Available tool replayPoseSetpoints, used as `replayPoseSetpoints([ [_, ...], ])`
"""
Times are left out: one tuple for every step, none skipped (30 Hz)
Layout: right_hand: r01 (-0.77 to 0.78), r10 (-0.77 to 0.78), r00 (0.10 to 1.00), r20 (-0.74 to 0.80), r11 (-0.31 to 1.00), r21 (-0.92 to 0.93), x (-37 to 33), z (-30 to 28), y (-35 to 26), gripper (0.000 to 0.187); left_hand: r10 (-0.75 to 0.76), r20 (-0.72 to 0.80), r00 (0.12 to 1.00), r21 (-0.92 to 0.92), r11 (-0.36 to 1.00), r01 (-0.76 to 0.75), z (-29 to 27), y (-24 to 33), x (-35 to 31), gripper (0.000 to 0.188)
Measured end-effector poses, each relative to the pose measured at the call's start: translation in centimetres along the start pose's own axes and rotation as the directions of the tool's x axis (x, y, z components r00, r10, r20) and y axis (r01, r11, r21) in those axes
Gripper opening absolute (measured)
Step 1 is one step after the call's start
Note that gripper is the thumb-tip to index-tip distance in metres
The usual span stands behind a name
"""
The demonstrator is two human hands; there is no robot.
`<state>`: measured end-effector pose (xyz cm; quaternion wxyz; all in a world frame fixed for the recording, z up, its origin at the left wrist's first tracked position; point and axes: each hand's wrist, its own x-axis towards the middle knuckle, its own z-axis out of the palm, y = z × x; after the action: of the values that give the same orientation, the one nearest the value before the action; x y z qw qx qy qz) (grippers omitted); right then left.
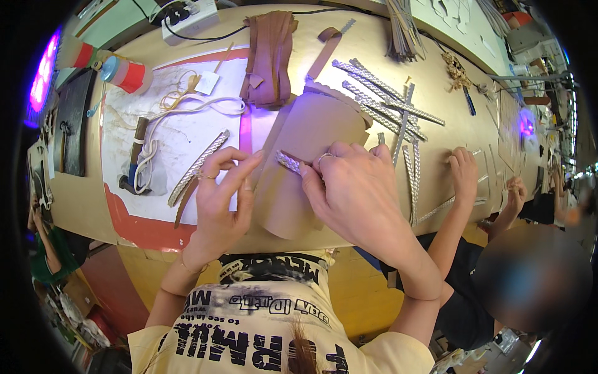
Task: The person measures a braided cord against a cardboard template, applies glue from a squeeze bottle, and presses the cord onto the template. The person repeats this process with additional braided cords, aligning them along the template edges.
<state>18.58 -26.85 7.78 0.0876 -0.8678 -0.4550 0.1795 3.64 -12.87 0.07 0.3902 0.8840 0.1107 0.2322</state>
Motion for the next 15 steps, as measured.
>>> replayPoseSetpoints([
  [0.012, -0.011, 1.000, 0.022, 1.000, -0.026, 0.3, -0.1, -0.2, 0.025, 0.013, 0.021, 1.000, 0.009, 1.000, -0.013, 0.0, 0.0, 0.0, 0.054],
  [-0.015, 0.017, 0.998, 0.059, 0.999, -0.034, 0.6, -0.2, -0.4, 0.024, 0.027, 0.043, 0.999, 0.017, 0.999, -0.028, 0.1, -0.1, 0.1, 0.054],
  [-0.029, 0.032, 0.996, 0.083, 0.999, -0.037, 0.8, -0.3, -0.5, 0.024, 0.044, 0.056, 0.997, 0.012, 0.999, -0.045, 0.3, -0.1, 0.1, 0.054],
  [-0.051, 0.055, 0.992, 0.116, 0.998, -0.043, 0.9, -0.5, -0.5, 0.024, 0.062, 0.069, 0.996, 0.006, 0.998, -0.062, 0.6, 0.0, 0.2, 0.054],
  [-0.041, 0.045, 0.993, 0.108, 0.999, -0.034, 1.1, -0.6, -0.5, 0.025, 0.069, 0.087, 0.994, -0.005, 0.998, -0.069, 0.9, 0.1, 0.2, 0.054],
  [-0.039, 0.042, 0.993, 0.107, 0.999, -0.026, 1.2, -0.7, -0.5, 0.027, 0.086, 0.130, 0.988, -0.025, 0.996, -0.083, 1.2, 0.3, 0.2, 0.054],
  [-0.039, 0.040, 0.994, 0.106, 0.999, -0.017, 1.2, -0.8, -0.5, 0.029, 0.066, 0.134, 0.989, -0.054, 0.997, -0.059, 1.5, 0.5, 0.1, 0.054],
  [-0.039, 0.041, 0.993, 0.106, 0.999, -0.021, 1.2, -0.8, -0.4, 0.029, 0.047, 0.139, 0.989, -0.084, 0.996, -0.036, 1.8, 0.7, 0.0, 0.054],
  [-0.041, 0.043, 0.993, 0.106, 0.999, -0.024, 1.2, -0.8, -0.4, 0.029, 0.033, 0.148, 0.988, -0.111, 0.994, -0.016, 2.0, 0.8, 0.0, 0.054],
  [-0.043, 0.046, 0.993, 0.105, 0.999, -0.027, 1.2, -0.8, -0.3, 0.029, 0.024, 0.154, 0.988, -0.119, 0.993, -0.005, 2.1, 0.9, -0.1, 0.054],
  [-0.037, 0.039, 0.994, 0.099, 0.999, -0.020, 1.2, -0.8, -0.2, 0.027, 0.019, 0.164, 0.986, -0.125, 0.992, 0.002, 2.2, 0.9, -0.1, 0.055],
  [-0.032, 0.033, 0.995, 0.093, 0.999, -0.011, 1.2, -0.8, 0.0, 0.026, 0.011, 0.178, 0.984, -0.126, 0.992, 0.011, 2.2, 0.9, -0.1, 0.055],
  [-0.028, 0.028, 0.996, 0.086, 1.000, -0.002, 1.1, -0.8, 0.3, 0.025, 0.015, 0.185, 0.983, -0.117, 0.993, 0.007, 2.2, 0.9, -0.1, 0.055],
  [-0.039, 0.036, 0.995, 0.096, 0.999, 0.031, 0.9, -0.9, 0.6, 0.025, 0.016, 0.196, 0.980, -0.104, 0.995, 0.005, 2.2, 0.9, -0.1, 0.055],
  [-0.051, 0.044, 0.993, 0.105, 0.997, 0.064, 0.7, -1.1, 1.1, 0.026, 0.013, 0.208, 0.978, -0.090, 0.996, 0.006, 2.1, 0.9, 0.0, 0.055],
])
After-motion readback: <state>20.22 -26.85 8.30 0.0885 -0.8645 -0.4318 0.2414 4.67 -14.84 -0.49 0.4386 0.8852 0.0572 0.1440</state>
